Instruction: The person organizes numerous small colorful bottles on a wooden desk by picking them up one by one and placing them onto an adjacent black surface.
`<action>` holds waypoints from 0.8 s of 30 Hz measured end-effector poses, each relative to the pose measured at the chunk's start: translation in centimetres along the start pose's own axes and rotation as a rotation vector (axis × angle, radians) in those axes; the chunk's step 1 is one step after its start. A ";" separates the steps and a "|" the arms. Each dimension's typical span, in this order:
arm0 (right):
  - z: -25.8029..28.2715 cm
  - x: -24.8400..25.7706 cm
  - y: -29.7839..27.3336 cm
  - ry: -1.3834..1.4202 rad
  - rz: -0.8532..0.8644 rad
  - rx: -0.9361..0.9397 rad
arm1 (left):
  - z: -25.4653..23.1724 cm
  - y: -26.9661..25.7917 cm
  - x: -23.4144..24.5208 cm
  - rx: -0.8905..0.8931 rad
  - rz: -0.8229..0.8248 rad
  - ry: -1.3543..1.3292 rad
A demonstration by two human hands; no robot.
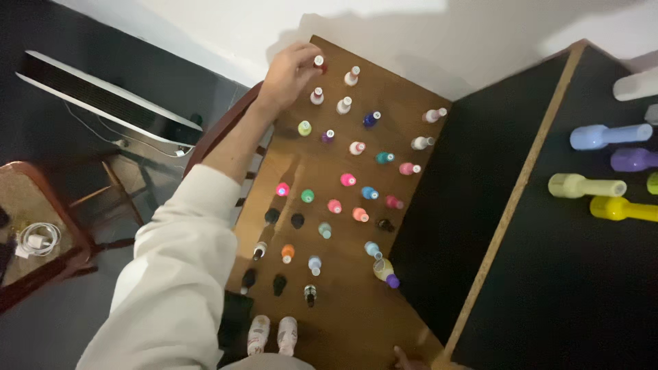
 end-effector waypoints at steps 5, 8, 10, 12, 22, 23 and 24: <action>-18.1 8.4 21.2 0.111 -0.003 0.064 | -5.6 -5.0 3.9 -0.049 -0.023 0.000; -18.7 6.8 21.8 -0.415 0.928 0.041 | -9.7 -8.2 6.0 -0.012 -0.019 0.000; -5.4 2.8 7.4 0.061 -0.260 0.115 | -11.6 -11.1 7.0 0.169 0.007 -0.140; -6.5 3.4 9.9 -0.094 -0.274 -0.109 | -11.3 -14.1 6.8 0.119 0.011 -0.150; -6.2 3.6 6.2 0.008 -0.157 0.035 | -12.0 -24.0 7.1 0.201 -0.032 0.063; -6.6 3.5 6.7 0.014 -0.155 0.036 | -12.6 -24.6 7.1 0.196 -0.029 0.066; -6.9 3.4 7.1 0.052 -0.150 0.061 | -13.2 -25.2 7.2 0.201 -0.023 0.074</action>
Point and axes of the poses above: each hand's wrist, its own y-axis towards the middle knuckle, its own x-axis out of the back of the hand, z = x × y, the point moved 2 cm from there along y, towards the middle knuckle, and after that the axes turned 2 degrees about -z, right-handed, at the moved point
